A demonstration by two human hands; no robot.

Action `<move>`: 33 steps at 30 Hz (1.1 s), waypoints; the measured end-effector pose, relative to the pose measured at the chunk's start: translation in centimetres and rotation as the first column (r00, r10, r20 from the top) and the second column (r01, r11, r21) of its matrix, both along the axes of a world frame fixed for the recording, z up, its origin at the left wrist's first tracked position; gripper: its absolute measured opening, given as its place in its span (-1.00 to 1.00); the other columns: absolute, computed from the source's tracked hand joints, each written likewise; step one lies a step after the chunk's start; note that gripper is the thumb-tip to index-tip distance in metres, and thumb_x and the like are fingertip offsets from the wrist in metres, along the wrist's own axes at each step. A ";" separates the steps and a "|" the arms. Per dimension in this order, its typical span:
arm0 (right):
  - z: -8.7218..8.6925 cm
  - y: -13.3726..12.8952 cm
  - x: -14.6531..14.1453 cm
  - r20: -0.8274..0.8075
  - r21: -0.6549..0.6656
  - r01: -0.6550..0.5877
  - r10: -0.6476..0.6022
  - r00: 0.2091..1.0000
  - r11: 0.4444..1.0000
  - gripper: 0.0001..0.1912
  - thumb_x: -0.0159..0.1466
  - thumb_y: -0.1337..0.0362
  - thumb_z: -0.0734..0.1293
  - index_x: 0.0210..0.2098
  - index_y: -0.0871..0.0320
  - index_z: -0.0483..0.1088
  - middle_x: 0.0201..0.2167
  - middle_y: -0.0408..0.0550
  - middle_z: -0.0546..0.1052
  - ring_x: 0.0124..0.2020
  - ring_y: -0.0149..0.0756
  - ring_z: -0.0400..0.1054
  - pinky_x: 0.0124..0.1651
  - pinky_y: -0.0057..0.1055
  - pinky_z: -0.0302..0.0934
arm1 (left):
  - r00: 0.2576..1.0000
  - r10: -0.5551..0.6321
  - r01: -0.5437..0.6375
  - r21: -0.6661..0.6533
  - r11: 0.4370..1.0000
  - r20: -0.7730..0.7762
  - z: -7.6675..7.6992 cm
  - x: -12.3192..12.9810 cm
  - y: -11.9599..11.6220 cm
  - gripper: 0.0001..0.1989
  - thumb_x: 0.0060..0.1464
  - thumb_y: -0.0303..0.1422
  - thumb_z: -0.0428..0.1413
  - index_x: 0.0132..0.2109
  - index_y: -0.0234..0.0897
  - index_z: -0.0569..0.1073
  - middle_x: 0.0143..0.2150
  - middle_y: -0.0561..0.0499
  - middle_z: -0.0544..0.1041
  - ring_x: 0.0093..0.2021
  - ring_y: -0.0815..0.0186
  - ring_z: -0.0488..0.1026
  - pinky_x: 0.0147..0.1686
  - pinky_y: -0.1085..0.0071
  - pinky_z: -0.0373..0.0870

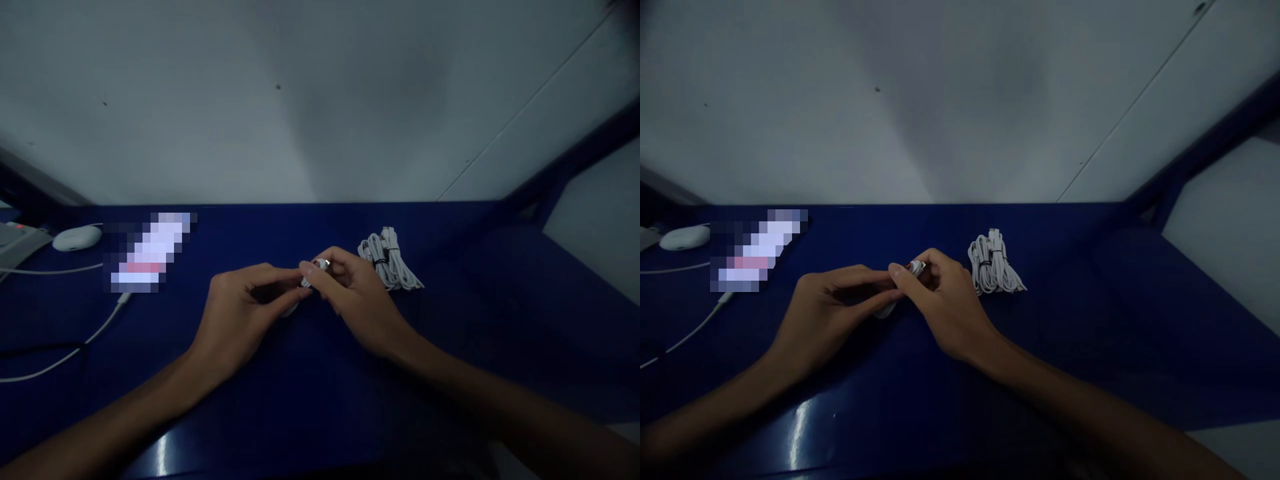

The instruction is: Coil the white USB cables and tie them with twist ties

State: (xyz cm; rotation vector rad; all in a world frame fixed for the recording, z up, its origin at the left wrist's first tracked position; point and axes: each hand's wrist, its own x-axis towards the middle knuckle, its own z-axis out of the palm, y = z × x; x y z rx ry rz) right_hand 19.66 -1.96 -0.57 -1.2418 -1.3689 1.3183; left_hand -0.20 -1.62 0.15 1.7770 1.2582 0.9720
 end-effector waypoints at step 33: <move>-0.5 0.3 -0.2 -0.134 0.044 0.046 -0.040 0.990 0.998 -0.74 0.42 0.09 0.52 -0.30 0.10 0.51 -0.50 -0.25 0.46 -0.57 -0.46 0.17 -0.44 -0.39 0.12 | 0.995 -0.012 0.024 -0.120 0.993 0.099 0.0 0.3 -0.4 -0.82 0.24 -0.23 0.41 -0.02 -0.08 0.77 -0.08 -0.02 0.79 -0.07 0.07 0.73 -0.01 0.21 0.60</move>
